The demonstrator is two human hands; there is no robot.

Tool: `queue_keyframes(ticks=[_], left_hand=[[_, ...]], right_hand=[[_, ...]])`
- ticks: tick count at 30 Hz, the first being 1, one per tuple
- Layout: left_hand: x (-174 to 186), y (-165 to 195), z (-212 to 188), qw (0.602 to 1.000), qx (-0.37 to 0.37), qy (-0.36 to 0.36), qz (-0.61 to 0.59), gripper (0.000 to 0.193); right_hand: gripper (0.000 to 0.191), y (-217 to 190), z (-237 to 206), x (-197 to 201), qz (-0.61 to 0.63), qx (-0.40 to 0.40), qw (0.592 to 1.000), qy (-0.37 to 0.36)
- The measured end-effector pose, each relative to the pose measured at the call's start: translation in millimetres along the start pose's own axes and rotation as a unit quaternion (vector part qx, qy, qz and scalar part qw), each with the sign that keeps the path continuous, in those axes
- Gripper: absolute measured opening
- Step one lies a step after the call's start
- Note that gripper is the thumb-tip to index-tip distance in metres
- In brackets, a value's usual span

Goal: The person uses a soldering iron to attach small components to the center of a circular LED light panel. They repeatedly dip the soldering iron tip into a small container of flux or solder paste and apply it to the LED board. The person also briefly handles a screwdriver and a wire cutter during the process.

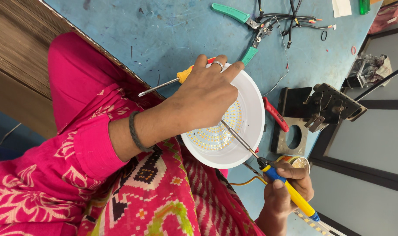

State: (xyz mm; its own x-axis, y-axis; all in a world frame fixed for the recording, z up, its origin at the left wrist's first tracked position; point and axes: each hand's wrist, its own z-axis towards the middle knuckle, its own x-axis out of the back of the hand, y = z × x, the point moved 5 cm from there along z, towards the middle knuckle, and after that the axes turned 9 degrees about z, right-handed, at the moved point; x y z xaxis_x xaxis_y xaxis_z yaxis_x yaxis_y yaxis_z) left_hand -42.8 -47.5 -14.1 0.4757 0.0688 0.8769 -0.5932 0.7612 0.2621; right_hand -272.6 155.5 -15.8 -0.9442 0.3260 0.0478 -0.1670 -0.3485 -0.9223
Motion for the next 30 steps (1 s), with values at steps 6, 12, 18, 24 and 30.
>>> queue_keyframes(ticks=[6,12,18,24,30], left_hand=[[1.5,0.3,-0.4,1.0,0.001,0.004,-0.002,0.01],[0.8,0.9,0.1,1.0,0.002,-0.001,-0.009,0.01],[-1.9,1.0,2.1,1.0,0.007,-0.02,-0.013,0.011],[-3.4,-0.4,2.7,0.999,0.008,-0.031,-0.022,0.011],[-5.0,-1.2,5.0,0.998,0.01,-0.052,-0.025,0.014]], right_hand=[[0.03,-0.7,0.7,2.3,-0.01,0.005,1.0,-0.006],[0.026,-5.4,1.9,2.6,-0.035,0.056,0.997,-0.03],[0.026,-8.3,-1.7,0.0,-0.037,0.033,0.999,-0.002],[0.029,-6.1,-4.4,-1.5,0.018,0.04,0.999,0.017],[0.03,-4.4,-3.9,-2.1,-0.018,0.05,0.999,0.011]])
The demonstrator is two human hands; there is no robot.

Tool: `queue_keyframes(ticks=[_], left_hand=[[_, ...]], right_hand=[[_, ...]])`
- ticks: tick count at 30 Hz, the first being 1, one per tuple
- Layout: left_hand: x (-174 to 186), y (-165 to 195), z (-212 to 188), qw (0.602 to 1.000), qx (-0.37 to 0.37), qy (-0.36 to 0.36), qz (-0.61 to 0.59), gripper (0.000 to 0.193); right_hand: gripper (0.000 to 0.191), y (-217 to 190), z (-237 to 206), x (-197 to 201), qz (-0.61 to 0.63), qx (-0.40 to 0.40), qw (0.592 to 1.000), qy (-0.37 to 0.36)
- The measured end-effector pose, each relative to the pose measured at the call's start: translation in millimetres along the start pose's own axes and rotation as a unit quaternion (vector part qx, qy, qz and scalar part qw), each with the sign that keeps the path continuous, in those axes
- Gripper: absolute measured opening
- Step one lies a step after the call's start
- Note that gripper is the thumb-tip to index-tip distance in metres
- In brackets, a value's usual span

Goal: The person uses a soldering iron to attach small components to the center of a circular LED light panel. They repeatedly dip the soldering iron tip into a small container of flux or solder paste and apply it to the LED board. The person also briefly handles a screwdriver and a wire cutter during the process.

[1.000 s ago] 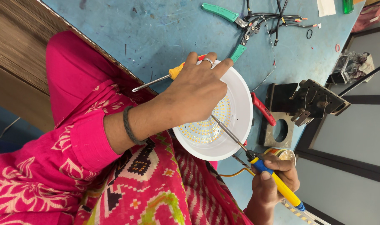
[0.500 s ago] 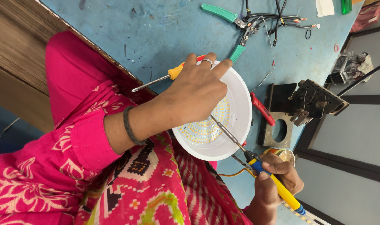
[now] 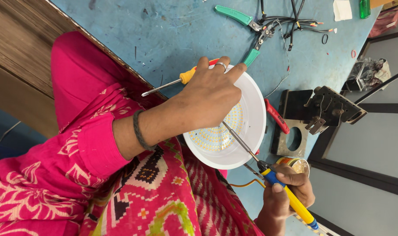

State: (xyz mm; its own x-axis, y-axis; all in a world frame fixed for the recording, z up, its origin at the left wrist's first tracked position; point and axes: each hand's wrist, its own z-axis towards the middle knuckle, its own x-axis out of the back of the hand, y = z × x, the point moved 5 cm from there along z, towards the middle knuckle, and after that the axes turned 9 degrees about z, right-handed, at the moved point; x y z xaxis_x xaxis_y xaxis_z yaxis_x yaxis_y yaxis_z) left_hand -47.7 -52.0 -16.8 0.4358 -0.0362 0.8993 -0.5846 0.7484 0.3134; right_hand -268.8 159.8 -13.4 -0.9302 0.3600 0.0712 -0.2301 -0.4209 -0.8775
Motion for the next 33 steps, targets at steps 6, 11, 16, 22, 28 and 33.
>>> queue_keyframes(ticks=[6,11,16,22,28,33], left_hand=[[2.5,-0.6,-2.2,1.0,-0.003,0.026,0.001,0.011],[1.8,0.2,-2.9,1.0,0.002,0.025,-0.002,0.009],[1.8,0.9,-3.3,0.999,0.002,0.034,0.005,0.009],[1.5,1.3,-2.8,0.999,0.001,0.033,0.004,0.01],[0.5,0.6,-2.6,1.0,0.002,0.013,0.001,0.011],[3.1,1.2,-3.7,0.999,-0.001,0.03,0.011,0.012]], right_hand=[[0.027,0.3,-0.2,-3.4,0.012,-0.017,1.0,-0.001],[0.024,-3.5,0.9,-7.5,0.002,0.012,1.0,-0.015],[0.023,-8.1,2.6,-13.3,-0.012,0.032,0.998,-0.043],[0.025,-12.1,1.0,-15.8,-0.035,0.009,0.999,-0.024],[0.026,-6.5,-5.6,-10.5,0.01,-0.043,0.993,0.107],[0.024,0.0,-11.3,-12.5,0.044,-0.087,0.984,0.15]])
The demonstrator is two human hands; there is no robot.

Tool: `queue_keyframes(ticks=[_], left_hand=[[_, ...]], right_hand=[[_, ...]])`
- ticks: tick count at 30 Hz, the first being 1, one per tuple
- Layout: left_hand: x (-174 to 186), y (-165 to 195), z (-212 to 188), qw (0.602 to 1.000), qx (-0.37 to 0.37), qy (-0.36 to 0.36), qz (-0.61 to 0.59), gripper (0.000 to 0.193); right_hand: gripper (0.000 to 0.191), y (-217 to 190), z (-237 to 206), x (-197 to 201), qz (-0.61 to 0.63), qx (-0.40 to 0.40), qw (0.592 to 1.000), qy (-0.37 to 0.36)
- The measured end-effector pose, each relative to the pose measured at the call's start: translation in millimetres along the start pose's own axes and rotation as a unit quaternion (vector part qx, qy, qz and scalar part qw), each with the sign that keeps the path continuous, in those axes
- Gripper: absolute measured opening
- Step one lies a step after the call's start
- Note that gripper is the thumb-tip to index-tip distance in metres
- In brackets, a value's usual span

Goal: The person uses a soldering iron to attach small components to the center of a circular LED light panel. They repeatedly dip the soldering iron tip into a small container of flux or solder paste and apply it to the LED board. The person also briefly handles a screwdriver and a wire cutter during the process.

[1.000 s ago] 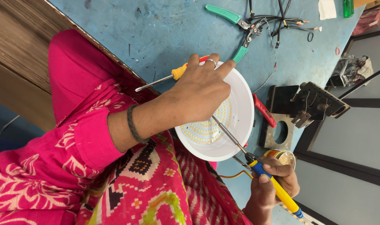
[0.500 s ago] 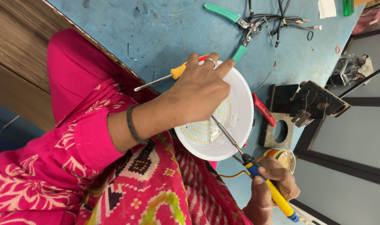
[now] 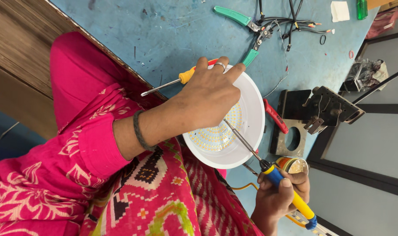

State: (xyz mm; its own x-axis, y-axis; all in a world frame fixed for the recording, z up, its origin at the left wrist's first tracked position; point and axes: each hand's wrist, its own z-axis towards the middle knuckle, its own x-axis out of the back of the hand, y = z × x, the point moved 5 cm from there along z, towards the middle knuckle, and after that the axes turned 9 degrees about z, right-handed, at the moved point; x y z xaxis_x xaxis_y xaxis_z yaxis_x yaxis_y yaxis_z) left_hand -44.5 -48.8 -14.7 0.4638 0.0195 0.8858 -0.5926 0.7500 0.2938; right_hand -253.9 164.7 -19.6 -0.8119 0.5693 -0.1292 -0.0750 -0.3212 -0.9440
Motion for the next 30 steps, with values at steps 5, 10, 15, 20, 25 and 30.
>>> queue_keyframes(ticks=[5,10,15,20,25,30], left_hand=[[-0.1,-0.5,0.2,1.0,0.003,-0.004,-0.01,0.012],[-0.2,-0.4,0.0,1.0,0.003,0.004,-0.011,0.008],[0.0,0.0,0.6,1.0,0.001,0.011,-0.011,0.007],[0.2,0.1,0.7,1.0,0.002,0.01,-0.01,0.008],[-0.1,-0.1,-0.8,1.0,0.0,0.009,-0.012,0.009],[-0.9,-0.4,-0.7,1.0,0.0,0.006,-0.015,0.009]], right_hand=[[0.025,2.2,-2.3,-2.8,0.001,-0.011,1.0,-0.005],[0.025,1.7,-1.9,-5.0,-0.002,-0.015,1.0,-0.01],[0.025,-0.4,-1.6,-8.1,-0.014,-0.005,1.0,-0.021],[0.025,-2.7,-2.0,-8.8,-0.008,0.012,1.0,-0.026],[0.026,-2.3,-7.1,-6.6,-0.047,0.022,0.998,-0.03],[0.032,-2.9,-15.8,0.3,-0.094,0.059,0.993,-0.029]])
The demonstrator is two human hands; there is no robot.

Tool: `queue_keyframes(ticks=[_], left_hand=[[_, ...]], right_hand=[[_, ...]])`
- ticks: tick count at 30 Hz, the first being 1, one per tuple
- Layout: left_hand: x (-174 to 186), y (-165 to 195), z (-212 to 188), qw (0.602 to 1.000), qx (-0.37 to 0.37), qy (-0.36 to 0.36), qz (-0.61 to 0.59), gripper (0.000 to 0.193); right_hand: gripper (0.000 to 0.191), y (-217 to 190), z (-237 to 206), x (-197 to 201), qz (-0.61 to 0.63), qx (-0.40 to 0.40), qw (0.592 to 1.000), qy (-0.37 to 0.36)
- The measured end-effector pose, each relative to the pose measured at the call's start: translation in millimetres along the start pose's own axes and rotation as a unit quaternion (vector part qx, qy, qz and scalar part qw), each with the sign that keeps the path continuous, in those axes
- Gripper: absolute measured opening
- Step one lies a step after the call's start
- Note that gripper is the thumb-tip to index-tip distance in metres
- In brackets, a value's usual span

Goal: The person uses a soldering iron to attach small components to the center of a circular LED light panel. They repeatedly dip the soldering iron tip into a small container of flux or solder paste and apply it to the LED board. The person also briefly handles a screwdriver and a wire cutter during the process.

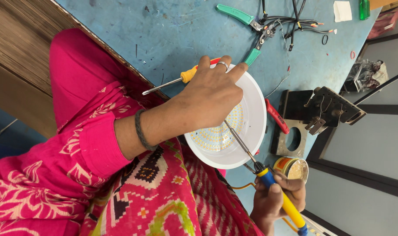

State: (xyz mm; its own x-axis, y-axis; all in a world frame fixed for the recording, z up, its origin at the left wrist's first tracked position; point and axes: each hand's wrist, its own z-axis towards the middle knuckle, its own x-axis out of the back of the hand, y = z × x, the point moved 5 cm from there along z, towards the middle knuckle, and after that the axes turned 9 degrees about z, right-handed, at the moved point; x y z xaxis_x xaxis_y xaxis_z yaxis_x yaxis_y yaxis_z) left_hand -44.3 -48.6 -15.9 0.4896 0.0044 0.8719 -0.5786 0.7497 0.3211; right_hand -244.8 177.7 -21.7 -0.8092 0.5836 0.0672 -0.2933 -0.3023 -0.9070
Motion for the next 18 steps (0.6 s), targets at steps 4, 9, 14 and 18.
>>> queue_keyframes(ticks=[4,9,14,18], left_hand=[[-0.1,-0.1,0.4,1.0,0.0,-0.002,0.007,0.008],[1.4,0.3,1.3,1.0,-0.001,-0.011,0.006,0.01],[-0.9,0.4,3.8,0.998,0.001,-0.063,0.006,0.018],[-0.5,1.9,3.5,0.999,0.007,-0.047,0.013,0.015]], right_hand=[[0.044,-2.8,-10.0,5.8,-0.04,0.052,0.998,-0.002],[0.05,-1.9,-17.7,11.6,-0.042,0.054,0.998,0.004],[0.047,0.3,-20.6,8.3,-0.024,0.067,0.997,0.014],[0.046,-0.8,-23.4,5.2,-0.028,0.068,0.997,0.022]])
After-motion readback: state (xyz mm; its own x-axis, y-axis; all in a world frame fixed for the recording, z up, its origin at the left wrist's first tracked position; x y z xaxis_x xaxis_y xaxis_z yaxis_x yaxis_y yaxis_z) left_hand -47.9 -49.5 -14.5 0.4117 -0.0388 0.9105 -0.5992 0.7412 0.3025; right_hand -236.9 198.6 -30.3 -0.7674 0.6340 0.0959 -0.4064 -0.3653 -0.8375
